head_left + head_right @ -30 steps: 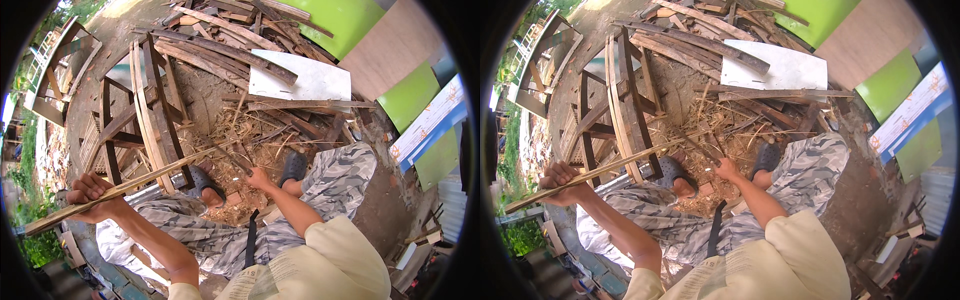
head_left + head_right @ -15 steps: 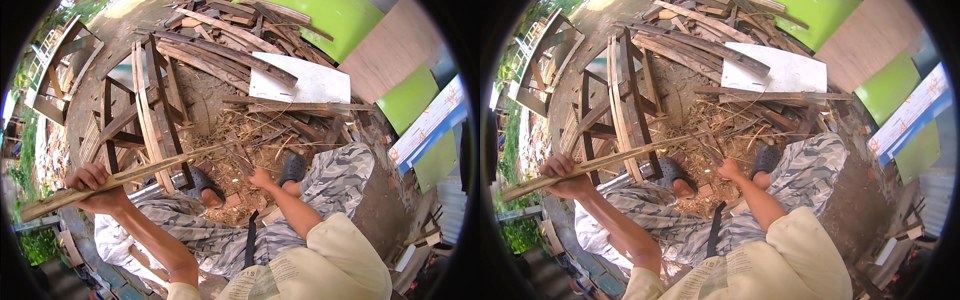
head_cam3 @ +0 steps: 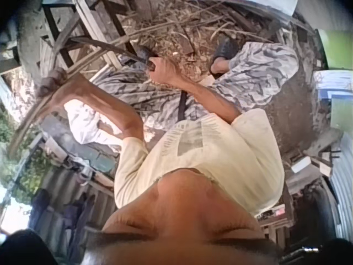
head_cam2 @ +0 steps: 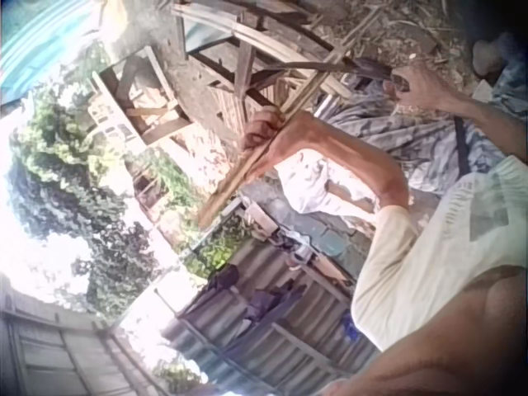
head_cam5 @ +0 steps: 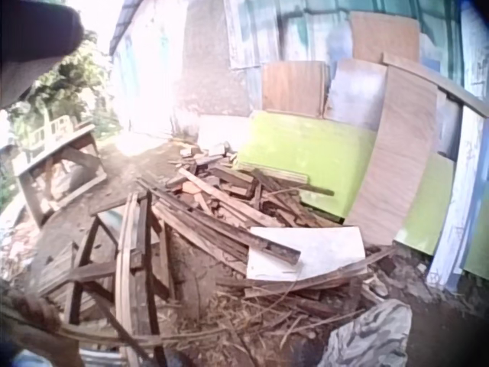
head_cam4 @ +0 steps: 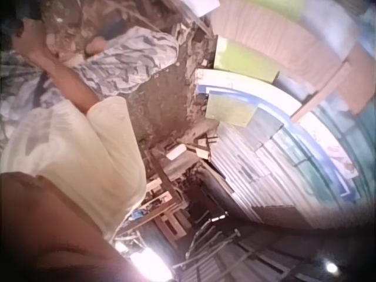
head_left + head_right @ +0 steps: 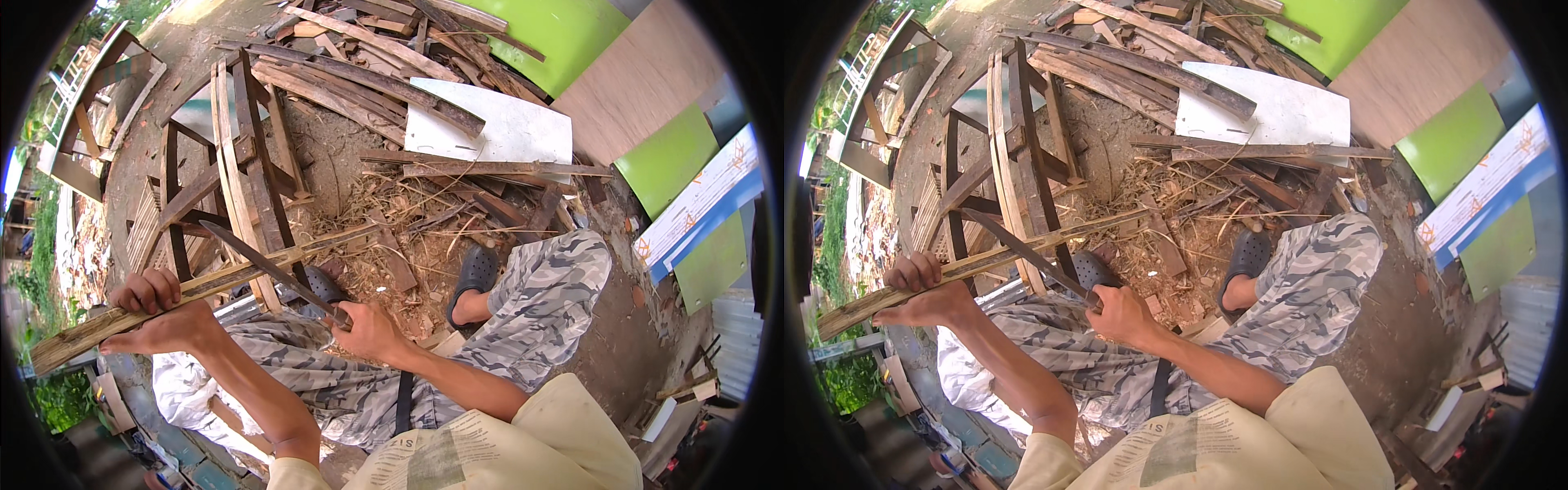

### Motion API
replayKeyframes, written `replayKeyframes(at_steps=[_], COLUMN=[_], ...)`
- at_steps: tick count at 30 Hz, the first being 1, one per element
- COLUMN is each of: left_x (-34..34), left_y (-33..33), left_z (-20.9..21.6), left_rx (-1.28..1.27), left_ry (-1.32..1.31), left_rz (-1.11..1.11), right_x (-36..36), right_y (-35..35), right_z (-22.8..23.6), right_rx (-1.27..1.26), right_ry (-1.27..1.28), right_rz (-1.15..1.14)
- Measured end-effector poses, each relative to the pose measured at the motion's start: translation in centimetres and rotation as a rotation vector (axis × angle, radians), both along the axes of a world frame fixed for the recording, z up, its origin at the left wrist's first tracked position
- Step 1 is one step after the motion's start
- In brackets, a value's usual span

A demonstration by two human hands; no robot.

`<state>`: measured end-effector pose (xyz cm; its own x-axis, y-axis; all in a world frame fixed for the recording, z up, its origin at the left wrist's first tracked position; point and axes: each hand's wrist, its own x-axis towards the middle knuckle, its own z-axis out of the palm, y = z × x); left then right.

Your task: The person holds a long wooden stick in the left hand and repeatedly draws a metal file across its surface with the right hand to sharpen or smooth it. The person adjusts grip and angle while continuing the filing motion over the same stick.

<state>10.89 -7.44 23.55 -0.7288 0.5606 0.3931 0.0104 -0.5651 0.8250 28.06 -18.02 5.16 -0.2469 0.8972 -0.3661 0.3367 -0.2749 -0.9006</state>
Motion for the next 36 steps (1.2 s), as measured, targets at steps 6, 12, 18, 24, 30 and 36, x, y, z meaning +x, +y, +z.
replayKeyframes(at_steps=[6,12,18,24,30,36], left_x=[0.9,2.6,2.0,2.9,2.4,2.5], left_y=[0.5,0.1,-0.1,-0.4,-0.9,-0.4], left_z=[0.0,0.3,0.2,0.2,-0.4,0.1], left_rx=[0.032,0.011,0.007,0.057,0.064,0.092], left_ry=[-0.021,0.029,-0.029,-0.022,-0.002,-0.049], left_rz=[0.053,0.009,0.039,0.014,-0.049,-0.005], right_x=[1.3,0.8,0.4,1.3,0.7,2.4], right_y=[-0.9,-0.1,0.2,0.3,0.6,1.1], right_z=[-4.4,-3.0,1.4,-0.1,3.7,-4.3], right_rx=[-0.144,-0.002,-0.045,-0.128,0.083,-0.004], right_ry=[-0.068,-0.049,0.023,0.033,-0.011,-0.156], right_rz=[-0.097,-0.066,-0.076,-0.074,0.011,-0.098])
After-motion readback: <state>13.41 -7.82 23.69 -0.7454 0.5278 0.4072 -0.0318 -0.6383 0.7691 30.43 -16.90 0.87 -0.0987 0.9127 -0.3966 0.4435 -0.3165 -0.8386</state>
